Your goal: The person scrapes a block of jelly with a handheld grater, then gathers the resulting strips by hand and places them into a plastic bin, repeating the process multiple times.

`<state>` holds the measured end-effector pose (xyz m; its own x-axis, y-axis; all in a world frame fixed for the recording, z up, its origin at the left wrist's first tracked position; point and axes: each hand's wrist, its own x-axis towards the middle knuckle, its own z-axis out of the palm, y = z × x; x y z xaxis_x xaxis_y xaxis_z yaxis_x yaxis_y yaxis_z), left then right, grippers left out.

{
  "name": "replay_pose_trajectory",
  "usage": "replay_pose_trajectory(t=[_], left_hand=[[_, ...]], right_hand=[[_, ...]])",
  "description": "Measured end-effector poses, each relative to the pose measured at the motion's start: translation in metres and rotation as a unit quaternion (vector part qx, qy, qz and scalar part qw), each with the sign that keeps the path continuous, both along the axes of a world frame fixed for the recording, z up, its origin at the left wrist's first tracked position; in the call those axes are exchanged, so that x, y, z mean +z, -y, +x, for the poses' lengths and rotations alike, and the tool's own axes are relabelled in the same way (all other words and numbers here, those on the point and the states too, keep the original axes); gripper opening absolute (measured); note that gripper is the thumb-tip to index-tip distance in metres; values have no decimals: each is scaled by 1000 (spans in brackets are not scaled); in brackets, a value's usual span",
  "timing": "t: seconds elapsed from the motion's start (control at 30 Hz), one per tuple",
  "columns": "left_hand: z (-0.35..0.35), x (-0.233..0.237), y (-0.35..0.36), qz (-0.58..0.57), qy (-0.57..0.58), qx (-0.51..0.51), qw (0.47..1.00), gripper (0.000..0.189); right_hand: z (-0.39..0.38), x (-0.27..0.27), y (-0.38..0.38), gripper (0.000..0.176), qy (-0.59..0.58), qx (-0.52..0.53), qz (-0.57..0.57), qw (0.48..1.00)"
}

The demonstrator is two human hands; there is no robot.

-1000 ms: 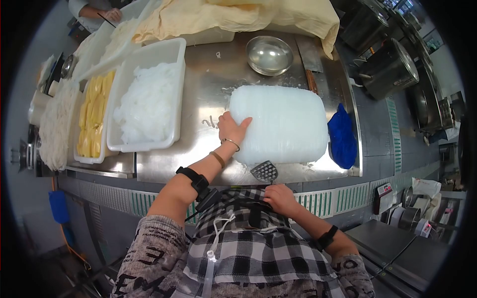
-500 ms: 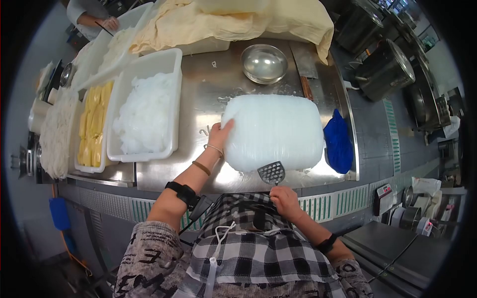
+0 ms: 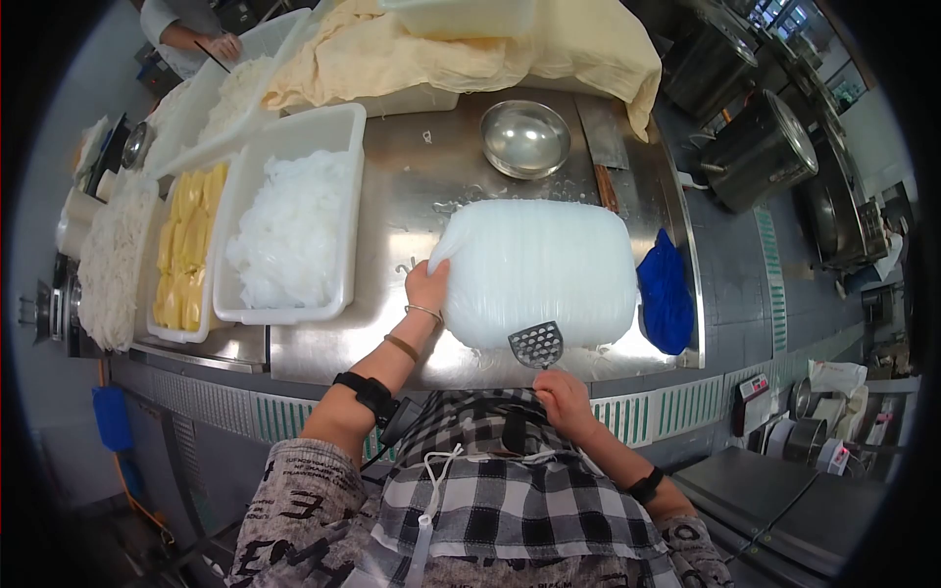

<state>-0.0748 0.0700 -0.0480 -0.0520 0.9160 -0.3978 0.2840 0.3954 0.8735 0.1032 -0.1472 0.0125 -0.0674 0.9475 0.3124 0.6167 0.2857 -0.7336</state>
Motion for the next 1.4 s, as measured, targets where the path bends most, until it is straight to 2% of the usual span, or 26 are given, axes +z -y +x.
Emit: replay_pose_trajectory(t=[0.03,0.07,0.1,0.13,0.2,0.33,0.43,0.5,0.53,0.57,0.67,0.7,0.8,0.9,0.97,1.03,1.1,1.13,1.17,1.2,1.23,1.27,1.3,1.33,1.4], left_hand=[[-2,-2,1,2,0,1,1000,32],[-4,-7,2,-54,177,51,981,30],[-5,-3,3,-108,348,98,926,30],[-7,0,4,-106,349,99,926,30],[-11,8,5,-128,444,130,877,27],[-15,5,2,-132,464,138,865,22],[-21,9,2,-175,502,114,839,20],[-21,18,4,-220,586,58,778,21],[-22,29,5,-206,594,23,778,23],[-24,41,5,-195,592,33,781,23],[-35,94,4,-125,604,-62,784,25],[-42,108,1,-121,603,-60,786,25],[-69,148,-16,-3,603,-41,797,24],[-105,166,-53,65,622,-18,780,24],[-130,154,-86,111,553,126,816,27],[-179,108,-124,78,377,244,890,33],[-201,86,-125,21,186,349,918,40],[-209,74,-123,22,187,346,919,40],[-217,60,-119,195,-64,304,930,39],[-218,60,-113,350,-309,233,853,39],[-221,62,-112,350,-309,233,853,39],[-226,65,-111,413,-464,184,762,42],[-229,69,-109,460,-601,128,641,44],[-234,65,-109,459,-600,128,643,44],[-243,55,-112,210,-557,41,803,50]], right_hand=[[0,1,-1,11,0,1,2,1000],[0,1,-1,11,-4,-3,4,1000],[0,2,-2,11,-8,-8,5,1000],[0,2,-2,11,-7,-7,7,1000],[0,4,-3,10,-15,-8,0,1000],[0,11,-6,10,-23,-11,-3,1000],[0,10,-6,9,-25,-14,-7,1000],[-1,9,-6,9,-17,-15,-24,999],[-2,9,-7,9,-22,-1,-20,1000],[-2,10,-7,8,-28,-5,-35,999],[-4,14,-10,8,-36,-3,-56,998],[-5,15,-11,8,-36,-6,-61,997],[-8,13,-15,8,-47,-1,-59,997],[-10,15,-19,8,-50,9,-58,997],[-11,15,-20,8,-54,9,-61,997],[-12,15,-19,8,-57,7,-64,996],[-11,17,-21,9,-44,6,-58,997],[-10,17,-23,9,-44,4,-57,997],[-10,16,-23,8,-44,7,-50,998],[-9,16,-23,8,-45,12,-44,998],[-9,16,-24,8,-45,11,-44,998],[-9,18,-25,7,-48,7,-51,998],[-8,19,-27,7,-51,4,-59,997],[-6,20,-33,7,-50,4,-60,997],[3,25,-53,6,-74,11,-47,996]])
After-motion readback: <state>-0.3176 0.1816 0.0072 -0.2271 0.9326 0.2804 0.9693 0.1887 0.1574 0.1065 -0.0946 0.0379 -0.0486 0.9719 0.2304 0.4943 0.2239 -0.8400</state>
